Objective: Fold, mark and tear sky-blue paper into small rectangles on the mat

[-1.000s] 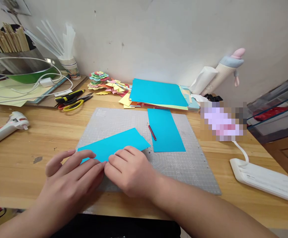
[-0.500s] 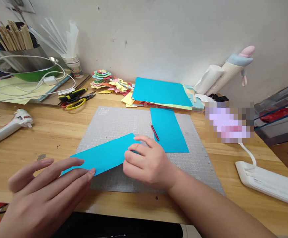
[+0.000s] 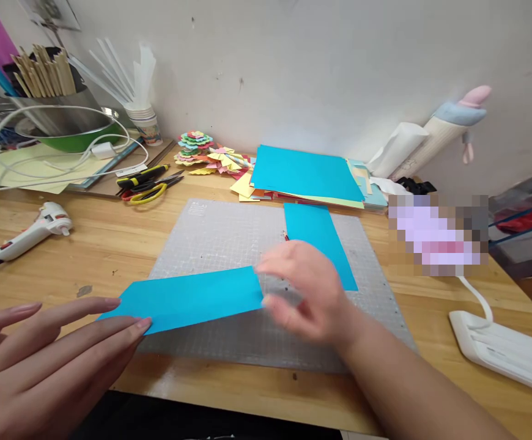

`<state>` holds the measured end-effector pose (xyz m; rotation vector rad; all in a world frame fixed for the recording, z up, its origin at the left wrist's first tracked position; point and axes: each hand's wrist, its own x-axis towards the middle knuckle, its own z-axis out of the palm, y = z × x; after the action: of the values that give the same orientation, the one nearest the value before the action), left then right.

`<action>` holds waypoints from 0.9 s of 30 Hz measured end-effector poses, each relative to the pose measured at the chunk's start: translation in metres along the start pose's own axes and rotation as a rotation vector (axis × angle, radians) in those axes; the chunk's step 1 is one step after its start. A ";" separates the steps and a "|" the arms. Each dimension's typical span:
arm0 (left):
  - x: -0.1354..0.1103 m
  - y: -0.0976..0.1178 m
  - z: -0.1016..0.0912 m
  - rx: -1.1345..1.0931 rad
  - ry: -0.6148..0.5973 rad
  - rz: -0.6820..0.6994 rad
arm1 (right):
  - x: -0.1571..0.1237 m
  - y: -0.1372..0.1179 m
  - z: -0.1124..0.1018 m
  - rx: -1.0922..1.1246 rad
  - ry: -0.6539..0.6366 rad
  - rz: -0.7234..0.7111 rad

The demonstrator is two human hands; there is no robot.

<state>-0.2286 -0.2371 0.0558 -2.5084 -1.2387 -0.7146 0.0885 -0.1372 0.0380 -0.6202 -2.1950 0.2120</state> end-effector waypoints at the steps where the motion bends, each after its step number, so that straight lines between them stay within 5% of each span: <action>1: 0.001 0.000 0.003 -0.007 0.002 0.003 | 0.000 -0.008 0.005 0.002 -0.064 -0.059; 7: 0.019 0.010 0.027 -0.035 0.054 -0.060 | -0.009 -0.024 0.030 -0.170 -0.074 -0.176; 15: 0.054 0.042 0.039 -0.123 0.109 0.012 | -0.008 -0.030 0.023 -0.201 -0.079 -0.177; 27: 0.053 0.047 0.044 -0.097 0.041 0.112 | -0.012 -0.034 0.027 -0.164 -0.066 -0.220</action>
<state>-0.1504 -0.2112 0.0464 -2.6034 -1.0648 -0.8124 0.0624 -0.1708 0.0242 -0.4608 -2.3402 -0.0635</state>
